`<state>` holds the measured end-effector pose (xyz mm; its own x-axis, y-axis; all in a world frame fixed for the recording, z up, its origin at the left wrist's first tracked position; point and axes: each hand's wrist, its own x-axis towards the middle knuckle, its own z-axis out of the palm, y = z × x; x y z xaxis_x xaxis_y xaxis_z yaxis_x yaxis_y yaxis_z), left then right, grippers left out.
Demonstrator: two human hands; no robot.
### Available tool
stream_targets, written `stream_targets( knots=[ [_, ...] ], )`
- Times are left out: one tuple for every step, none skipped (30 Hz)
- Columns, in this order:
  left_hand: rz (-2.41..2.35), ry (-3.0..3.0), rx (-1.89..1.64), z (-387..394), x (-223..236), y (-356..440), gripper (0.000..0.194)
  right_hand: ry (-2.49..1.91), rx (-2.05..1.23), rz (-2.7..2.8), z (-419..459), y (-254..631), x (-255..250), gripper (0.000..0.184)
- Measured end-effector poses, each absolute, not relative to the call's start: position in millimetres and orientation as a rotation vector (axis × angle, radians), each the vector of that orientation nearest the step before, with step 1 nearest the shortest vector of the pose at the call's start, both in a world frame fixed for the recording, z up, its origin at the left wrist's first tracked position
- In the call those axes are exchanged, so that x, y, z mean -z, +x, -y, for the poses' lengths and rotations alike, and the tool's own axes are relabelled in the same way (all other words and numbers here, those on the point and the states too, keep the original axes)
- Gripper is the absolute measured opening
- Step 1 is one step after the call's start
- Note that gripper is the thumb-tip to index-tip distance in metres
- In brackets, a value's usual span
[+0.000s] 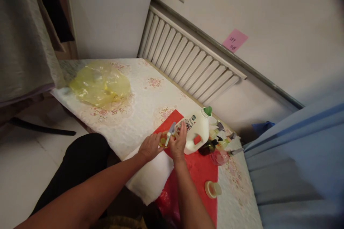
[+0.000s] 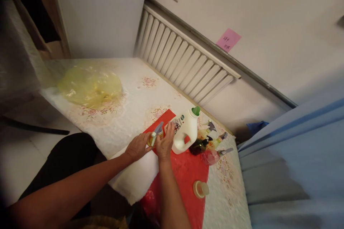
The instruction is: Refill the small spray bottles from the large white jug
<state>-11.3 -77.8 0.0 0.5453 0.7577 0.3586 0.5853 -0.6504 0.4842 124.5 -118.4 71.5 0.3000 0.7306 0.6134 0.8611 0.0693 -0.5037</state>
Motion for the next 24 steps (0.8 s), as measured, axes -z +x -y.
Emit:
stream_targets(
  knots=[
    [-1.111, 2.482, -0.800, 77.8, 0.7, -11.2, 0.058, -1.688, 0.245, 1.542, 119.6, 123.9, -76.8, 0.077],
    [-1.111, 2.485, -0.806, 77.8, 1.4, -11.1, 0.059, -1.685, 0.289, 1.628, 120.7, 123.7, -82.4, 0.075],
    [-1.113, 2.488, -0.811, 77.8, 2.0, -10.9, 0.059, -1.679, 0.316, 1.719, 121.6, 124.0, -88.1, 0.074],
    [-1.116, 2.491, -0.814, 77.8, 2.5, -10.8, 0.059, -1.669, 0.331, 1.805, 122.2, 124.9, -93.8, 0.071],
    [-1.122, 2.494, -0.813, 77.9, 2.9, -10.7, 0.059, -1.656, 0.338, 1.880, 122.5, 126.1, -99.5, 0.068],
    [-1.131, 2.498, -0.811, 78.0, 3.1, -10.7, 0.059, -1.647, 0.340, 1.939, 122.6, 127.6, -105.1, 0.064],
    [-1.139, 2.500, -0.808, 78.1, 3.3, -10.6, 0.058, -1.647, 0.337, 1.983, 122.4, 129.2, -110.8, 0.059],
    [-1.142, 2.504, -0.803, 78.2, 3.5, -10.6, 0.057, -1.659, 0.329, 2.016, 122.2, 131.0, -116.6, 0.055],
    [-1.143, 2.509, -0.797, 78.2, 3.6, -10.7, 0.058, -1.685, 0.315, 2.045, 121.8, 132.7, -122.6, 0.051],
    [-1.143, 2.512, -0.793, 78.3, 3.7, -10.8, 0.058, -1.728, 0.290, 2.070, 121.3, 134.3, -128.6, 0.046],
    [-1.141, 2.516, -0.788, 78.2, 3.7, -10.9, 0.059, -1.786, 0.250, 2.093, 120.6, 135.9, -134.4, 0.040],
    [-1.132, 2.522, -0.780, 78.1, 3.5, -11.2, 0.060, -1.847, 0.199, 2.109, 119.9, 137.4, -139.9, 0.033],
    [-1.120, 2.527, -0.773, 77.9, 3.3, -11.4, 0.061, -1.904, 0.146, 2.116, 118.9, 139.1, -144.9, 0.027],
    [-1.111, 2.528, -0.770, 77.8, 2.9, -11.7, 0.061, -1.948, 0.096, 2.117, 117.8, 140.7, -149.0, 0.023],
    [-1.106, 2.524, -0.769, 77.6, 2.5, -12.0, 0.061, -1.976, 0.056, 2.115, 116.6, 142.4, -152.2, 0.019],
    [-1.107, 2.519, -0.770, 77.5, 2.0, -12.2, 0.061, -1.991, 0.029, 2.111, 115.4, 144.1, -154.6, 0.017],
    [-1.111, 2.512, -0.770, 77.5, 1.6, -12.4, 0.061, -1.996, 0.013, 2.106, 114.2, 145.7, -156.1, 0.015],
    [-1.117, 2.508, -0.769, 77.5, 1.3, -12.6, 0.062, -1.998, 0.004, 2.099, 113.2, 147.1, -157.0, 0.013],
    [-1.122, 2.509, -0.763, 77.6, 1.2, -12.6, 0.063, -2.005, -0.003, 2.084, 112.4, 148.1, -157.5, 0.011],
    [-1.124, 2.515, -0.753, 77.7, 1.2, -12.6, 0.063, -2.013, -0.007, 2.066, 112.0, 148.7, -157.8, 0.009],
    [-1.123, 2.523, -0.742, 77.7, 1.4, -12.6, 0.063, -2.021, -0.010, 2.047, 111.9, 148.9, -157.9, 0.008],
    [-1.122, 2.531, -0.733, 77.7, 1.7, -12.5, 0.064, -2.027, -0.014, 2.029, 112.2, 148.7, -158.0, 0.008],
    [-1.120, 2.537, -0.729, 77.7, 2.1, -12.4, 0.064, -2.033, -0.020, 2.012, 112.6, 148.4, -158.0, 0.008],
    [-1.120, 2.539, -0.731, 77.7, 2.7, -12.3, 0.064, -2.037, -0.027, 1.997, 113.2, 147.9, -158.1, 0.007]
  ],
)
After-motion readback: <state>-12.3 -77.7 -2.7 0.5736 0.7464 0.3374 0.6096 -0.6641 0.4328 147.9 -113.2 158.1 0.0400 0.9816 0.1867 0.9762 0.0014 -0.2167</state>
